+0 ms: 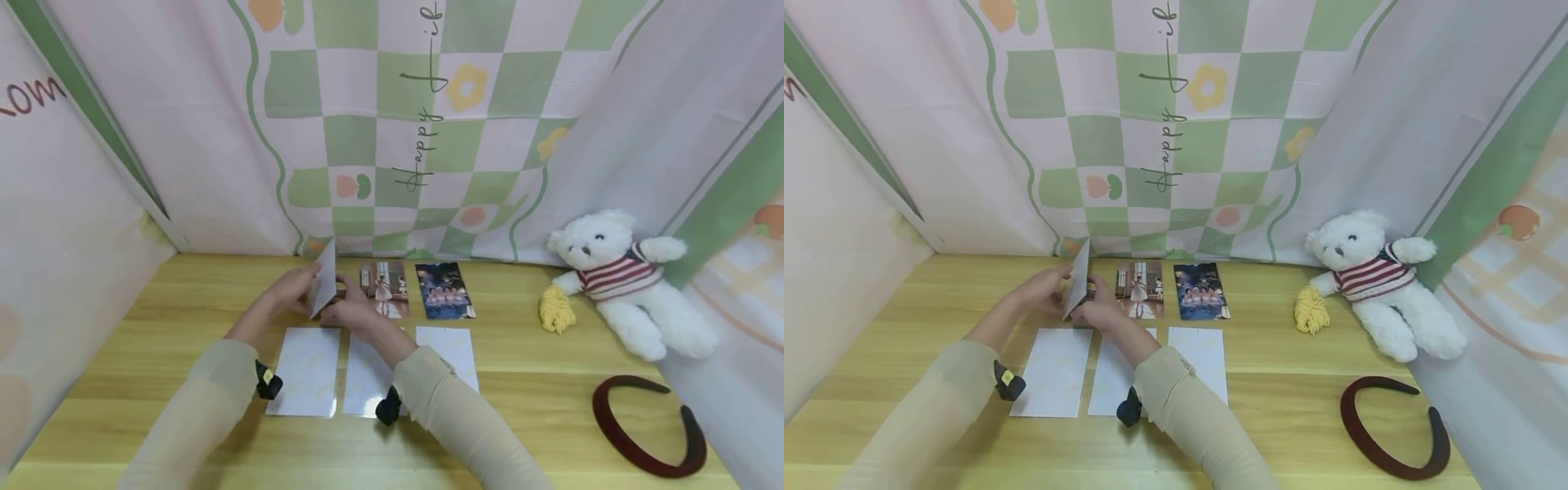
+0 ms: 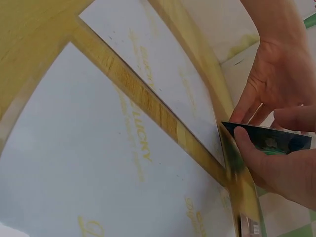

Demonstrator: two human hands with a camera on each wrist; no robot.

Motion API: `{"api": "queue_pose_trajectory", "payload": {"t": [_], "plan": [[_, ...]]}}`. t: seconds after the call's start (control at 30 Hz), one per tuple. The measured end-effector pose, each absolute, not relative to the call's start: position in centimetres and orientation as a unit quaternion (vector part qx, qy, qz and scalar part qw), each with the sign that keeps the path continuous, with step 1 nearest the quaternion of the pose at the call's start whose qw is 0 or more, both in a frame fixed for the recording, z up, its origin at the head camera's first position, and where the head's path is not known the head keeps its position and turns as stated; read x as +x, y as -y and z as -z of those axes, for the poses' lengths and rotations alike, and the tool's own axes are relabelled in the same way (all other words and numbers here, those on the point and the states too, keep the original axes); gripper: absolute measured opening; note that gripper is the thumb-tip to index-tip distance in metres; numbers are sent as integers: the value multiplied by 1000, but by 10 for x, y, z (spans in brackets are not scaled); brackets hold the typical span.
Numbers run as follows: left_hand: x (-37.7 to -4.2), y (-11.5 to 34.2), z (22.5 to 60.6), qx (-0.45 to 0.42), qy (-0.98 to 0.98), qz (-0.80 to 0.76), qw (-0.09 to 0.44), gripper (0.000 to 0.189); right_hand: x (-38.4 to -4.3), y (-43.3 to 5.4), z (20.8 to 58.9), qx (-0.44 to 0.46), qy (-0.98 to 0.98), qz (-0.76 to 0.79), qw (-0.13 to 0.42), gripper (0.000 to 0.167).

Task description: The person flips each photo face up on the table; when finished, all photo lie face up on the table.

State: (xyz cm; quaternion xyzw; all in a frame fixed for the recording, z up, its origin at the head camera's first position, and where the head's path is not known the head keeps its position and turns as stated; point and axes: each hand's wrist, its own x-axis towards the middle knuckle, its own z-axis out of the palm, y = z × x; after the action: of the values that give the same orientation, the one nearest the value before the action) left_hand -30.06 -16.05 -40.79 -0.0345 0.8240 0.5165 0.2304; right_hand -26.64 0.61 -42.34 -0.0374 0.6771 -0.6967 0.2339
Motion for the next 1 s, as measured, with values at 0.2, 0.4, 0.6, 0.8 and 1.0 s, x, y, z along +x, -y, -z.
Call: {"api": "queue_pose_trajectory", "payload": {"t": [0.2, 0.4, 0.6, 0.8, 1.0], "plan": [[-302, 157, 407, -31, -786, -568, 242, 73, -267, -3, 423, -35, -665, 705, 244, 87], [-303, 157, 407, -22, -765, -589, 262, 76, -267, 0, 426, -49, -674, 692, 255, 84], [-303, 161, 408, -49, -736, -621, 265, 81, -264, -1, 426, -89, -713, 651, 244, 86], [-304, 169, 413, -35, -673, -685, 278, 69, -264, -2, 427, -111, -752, 613, 214, 74], [-303, 182, 418, -17, -598, -746, 293, 66, -265, -4, 430, -139, -789, 562, 209, 72]]}}
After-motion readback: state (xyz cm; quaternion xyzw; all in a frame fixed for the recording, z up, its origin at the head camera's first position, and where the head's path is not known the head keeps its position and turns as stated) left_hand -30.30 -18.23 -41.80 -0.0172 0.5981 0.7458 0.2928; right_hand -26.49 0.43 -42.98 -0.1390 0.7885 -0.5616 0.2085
